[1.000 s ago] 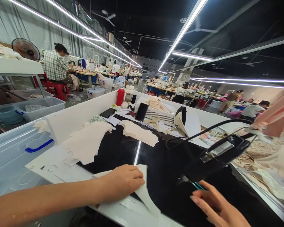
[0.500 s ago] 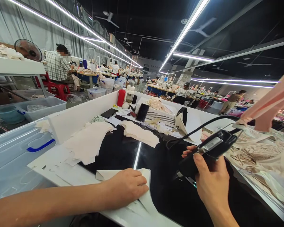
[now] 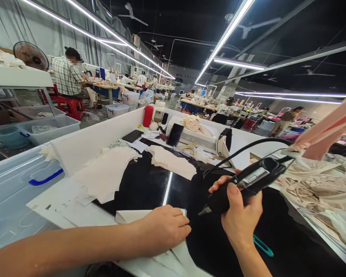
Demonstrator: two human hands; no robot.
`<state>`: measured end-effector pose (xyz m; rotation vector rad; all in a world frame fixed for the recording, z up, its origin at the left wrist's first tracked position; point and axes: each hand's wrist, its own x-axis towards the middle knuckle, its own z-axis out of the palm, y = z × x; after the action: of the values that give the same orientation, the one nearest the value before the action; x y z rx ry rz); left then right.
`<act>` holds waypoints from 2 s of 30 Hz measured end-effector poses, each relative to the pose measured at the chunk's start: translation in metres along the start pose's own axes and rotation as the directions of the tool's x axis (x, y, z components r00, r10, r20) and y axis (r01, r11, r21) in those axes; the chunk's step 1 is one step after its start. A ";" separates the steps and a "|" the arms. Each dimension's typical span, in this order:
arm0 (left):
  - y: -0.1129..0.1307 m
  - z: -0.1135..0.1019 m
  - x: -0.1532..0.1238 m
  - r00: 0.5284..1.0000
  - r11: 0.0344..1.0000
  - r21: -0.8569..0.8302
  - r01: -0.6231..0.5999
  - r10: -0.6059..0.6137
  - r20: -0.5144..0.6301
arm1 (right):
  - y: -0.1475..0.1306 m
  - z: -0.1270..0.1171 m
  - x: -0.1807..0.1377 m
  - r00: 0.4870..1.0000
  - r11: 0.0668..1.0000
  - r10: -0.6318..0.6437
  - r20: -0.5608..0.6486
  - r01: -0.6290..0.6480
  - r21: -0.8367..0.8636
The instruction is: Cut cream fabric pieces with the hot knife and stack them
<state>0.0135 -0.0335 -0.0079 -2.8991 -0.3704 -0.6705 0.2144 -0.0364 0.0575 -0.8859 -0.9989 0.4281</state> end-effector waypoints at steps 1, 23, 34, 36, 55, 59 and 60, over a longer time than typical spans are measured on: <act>0.000 0.001 0.000 1.000 1.000 0.003 0.002 -0.002 0.002 | 0.002 0.001 0.000 1.000 1.000 0.003 -0.003 -0.003 0.017; 0.001 -0.001 -0.010 0.998 1.000 0.005 0.023 -0.022 -0.053 | 0.014 0.024 -0.003 0.999 0.980 0.044 -0.022 -0.039 0.198; 0.001 0.005 -0.012 0.994 1.000 -0.014 0.025 -0.026 -0.106 | 0.008 0.031 -0.004 0.996 0.966 0.084 0.001 -0.082 0.243; 0.001 0.005 -0.012 0.993 1.000 -0.014 0.020 -0.022 -0.116 | 0.007 0.031 -0.005 0.996 0.967 0.086 0.001 -0.084 0.241; 0.002 -0.004 -0.022 0.993 0.992 -0.049 0.116 -0.116 -0.005 | 0.014 0.031 -0.013 0.997 0.969 0.069 0.027 -0.073 0.236; 0.001 -0.004 -0.022 0.991 0.990 -0.052 0.129 -0.130 -0.020 | 0.015 0.031 -0.013 0.997 0.973 0.068 0.023 -0.072 0.221; 0.001 -0.004 -0.022 0.991 0.990 -0.050 0.129 -0.130 -0.017 | 0.015 0.031 -0.013 0.997 0.974 0.068 0.025 -0.072 0.214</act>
<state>-0.0069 -0.0397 -0.0142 -2.9317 -0.5513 -0.7374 0.1821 -0.0227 0.0465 -0.7246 -0.9197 0.5927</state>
